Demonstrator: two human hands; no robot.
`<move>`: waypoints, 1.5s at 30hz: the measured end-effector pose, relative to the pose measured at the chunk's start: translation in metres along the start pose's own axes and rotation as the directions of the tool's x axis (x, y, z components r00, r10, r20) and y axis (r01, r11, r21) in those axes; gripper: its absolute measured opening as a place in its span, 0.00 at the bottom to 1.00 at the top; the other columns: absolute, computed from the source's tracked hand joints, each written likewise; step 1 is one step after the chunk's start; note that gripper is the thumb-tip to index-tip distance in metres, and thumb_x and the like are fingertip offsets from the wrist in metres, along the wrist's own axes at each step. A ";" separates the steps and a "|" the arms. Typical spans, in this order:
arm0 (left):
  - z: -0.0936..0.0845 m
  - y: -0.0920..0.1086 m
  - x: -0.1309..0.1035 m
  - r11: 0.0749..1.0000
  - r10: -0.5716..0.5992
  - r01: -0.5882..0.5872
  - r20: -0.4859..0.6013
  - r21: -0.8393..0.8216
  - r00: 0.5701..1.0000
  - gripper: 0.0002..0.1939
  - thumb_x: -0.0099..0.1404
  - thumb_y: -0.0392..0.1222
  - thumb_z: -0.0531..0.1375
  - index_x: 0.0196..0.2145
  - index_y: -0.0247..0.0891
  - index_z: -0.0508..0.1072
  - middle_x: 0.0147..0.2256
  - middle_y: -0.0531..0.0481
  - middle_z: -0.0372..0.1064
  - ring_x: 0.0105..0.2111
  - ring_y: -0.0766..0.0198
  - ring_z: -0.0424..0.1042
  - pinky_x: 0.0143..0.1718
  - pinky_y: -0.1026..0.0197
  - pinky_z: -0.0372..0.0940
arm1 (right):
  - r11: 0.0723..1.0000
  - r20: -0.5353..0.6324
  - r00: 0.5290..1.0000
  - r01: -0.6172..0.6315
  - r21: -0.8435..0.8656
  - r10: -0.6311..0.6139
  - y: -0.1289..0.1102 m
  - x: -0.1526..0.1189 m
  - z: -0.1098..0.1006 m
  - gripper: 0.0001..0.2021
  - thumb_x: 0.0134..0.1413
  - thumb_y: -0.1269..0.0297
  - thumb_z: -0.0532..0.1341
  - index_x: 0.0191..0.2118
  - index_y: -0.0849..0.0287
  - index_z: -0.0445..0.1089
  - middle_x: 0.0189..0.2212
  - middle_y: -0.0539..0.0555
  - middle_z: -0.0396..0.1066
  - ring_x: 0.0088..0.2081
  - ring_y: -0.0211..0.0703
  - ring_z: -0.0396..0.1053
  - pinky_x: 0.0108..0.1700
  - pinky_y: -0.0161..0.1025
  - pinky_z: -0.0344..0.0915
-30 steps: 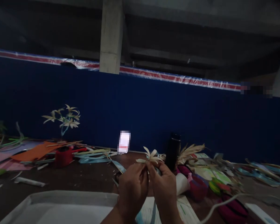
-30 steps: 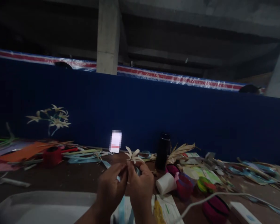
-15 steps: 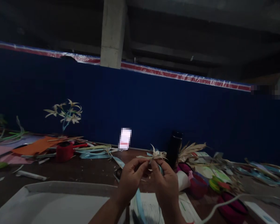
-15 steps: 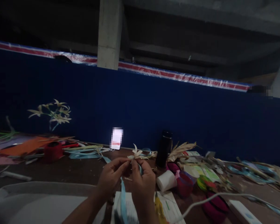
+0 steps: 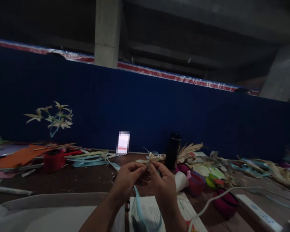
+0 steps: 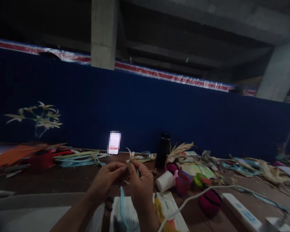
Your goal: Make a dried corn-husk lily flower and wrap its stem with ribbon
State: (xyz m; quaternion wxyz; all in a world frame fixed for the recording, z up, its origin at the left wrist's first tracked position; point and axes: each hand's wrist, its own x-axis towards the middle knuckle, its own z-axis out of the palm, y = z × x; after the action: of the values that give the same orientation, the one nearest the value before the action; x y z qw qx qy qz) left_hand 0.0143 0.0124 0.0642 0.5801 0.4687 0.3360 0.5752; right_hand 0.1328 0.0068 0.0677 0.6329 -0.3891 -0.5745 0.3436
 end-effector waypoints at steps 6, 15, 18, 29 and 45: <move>0.002 0.007 -0.005 0.994 0.098 -0.096 -0.045 0.059 0.994 0.12 0.49 0.45 0.65 0.25 0.34 0.72 0.21 0.53 0.71 0.23 0.67 0.70 0.25 0.65 0.65 | 0.999 0.034 0.998 0.042 0.009 -0.043 -0.007 -0.003 0.003 0.10 0.52 0.60 0.58 0.31 0.62 0.72 0.26 0.52 0.72 0.30 0.40 0.68 0.33 0.35 0.64; 0.008 0.011 -0.012 0.968 0.202 -0.180 -0.115 0.173 0.973 0.11 0.50 0.45 0.64 0.23 0.34 0.71 0.20 0.55 0.69 0.22 0.69 0.69 0.26 0.67 0.66 | 0.993 0.033 0.994 0.105 -0.051 -0.103 -0.009 -0.010 0.001 0.10 0.53 0.63 0.56 0.35 0.61 0.72 0.30 0.53 0.73 0.32 0.42 0.69 0.37 0.36 0.65; 0.008 0.009 -0.013 0.955 0.238 -0.209 -0.117 0.212 0.964 0.10 0.51 0.45 0.64 0.23 0.34 0.71 0.21 0.55 0.69 0.23 0.68 0.70 0.26 0.67 0.66 | 0.997 0.038 0.997 0.073 -0.007 -0.073 -0.011 -0.011 0.001 0.09 0.52 0.64 0.57 0.35 0.62 0.72 0.31 0.54 0.74 0.33 0.42 0.69 0.37 0.37 0.65; 0.011 0.004 -0.015 0.913 0.321 -0.265 -0.143 0.310 0.936 0.08 0.53 0.43 0.62 0.26 0.35 0.72 0.23 0.53 0.72 0.25 0.66 0.73 0.28 0.66 0.68 | 0.971 0.038 0.996 -0.083 0.226 0.077 -0.004 -0.007 -0.002 0.09 0.48 0.60 0.62 0.32 0.61 0.72 0.27 0.52 0.73 0.29 0.39 0.68 0.34 0.35 0.65; 0.011 0.005 -0.013 0.925 0.266 -0.213 -0.136 0.313 0.954 0.09 0.55 0.45 0.61 0.28 0.34 0.72 0.25 0.52 0.72 0.24 0.67 0.72 0.28 0.66 0.68 | 0.952 0.111 0.980 -0.186 0.243 0.164 -0.009 -0.005 -0.006 0.09 0.46 0.61 0.64 0.33 0.61 0.72 0.29 0.53 0.74 0.31 0.39 0.69 0.35 0.34 0.65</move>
State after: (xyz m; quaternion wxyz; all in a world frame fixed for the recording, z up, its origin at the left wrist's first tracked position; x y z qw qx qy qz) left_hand 0.0209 -0.0028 0.0708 0.3968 0.5349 0.4079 0.6245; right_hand 0.1386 -0.0021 0.0733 0.6179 -0.3391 -0.5171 0.4857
